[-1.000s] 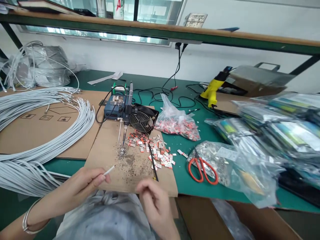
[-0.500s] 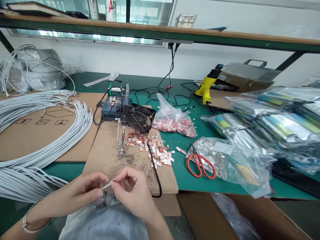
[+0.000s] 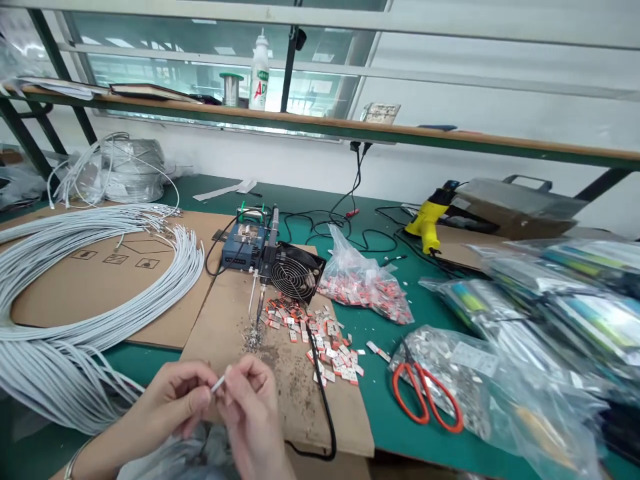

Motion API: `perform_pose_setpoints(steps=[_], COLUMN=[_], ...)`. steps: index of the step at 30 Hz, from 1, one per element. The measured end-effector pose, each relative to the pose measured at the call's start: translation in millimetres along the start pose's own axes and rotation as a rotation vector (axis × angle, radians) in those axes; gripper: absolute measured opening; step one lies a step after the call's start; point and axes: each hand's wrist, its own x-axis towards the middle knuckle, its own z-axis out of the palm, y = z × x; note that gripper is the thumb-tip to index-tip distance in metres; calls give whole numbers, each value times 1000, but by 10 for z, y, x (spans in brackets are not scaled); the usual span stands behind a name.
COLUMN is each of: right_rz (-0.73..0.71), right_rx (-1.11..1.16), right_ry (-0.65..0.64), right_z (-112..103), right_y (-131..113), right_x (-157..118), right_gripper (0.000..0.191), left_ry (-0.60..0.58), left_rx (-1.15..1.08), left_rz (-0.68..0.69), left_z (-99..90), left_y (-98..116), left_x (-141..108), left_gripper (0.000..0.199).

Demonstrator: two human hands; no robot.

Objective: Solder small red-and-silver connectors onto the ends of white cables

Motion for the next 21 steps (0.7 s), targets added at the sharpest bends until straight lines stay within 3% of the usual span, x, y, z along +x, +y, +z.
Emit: perform_pose_setpoints(steps=[2, 3, 5, 8, 14, 17, 21], right_rz=[5, -13, -54, -110, -216, -234, -246], right_rx=[143, 111, -111, -464, -739, -826, -866], right_ry=[65, 92, 91, -25, -69, -58, -29], right_z=[33, 25, -20, -70, 4, 26, 20], right_y=[34, 38, 26, -22, -152, -224, -258], right_x=[43, 53, 42, -27, -100, -94, -118], right_gripper=[38, 35, 24, 14, 14, 15, 14], left_ry=[45, 65, 92, 109, 95, 109, 180], left_rx=[-63, -84, -109, -93, 4, 99, 377], left_rz=[2, -1, -10, 1, 32, 47, 162], left_z=[-14, -24, -47, -61, -10, -1, -6], left_y=[-45, -70, -109, -117, -35, -40, -97], left_x=[-21, -38, -75, -107, -66, -50, -57], left_gripper=[44, 45, 46, 43, 38, 33, 25])
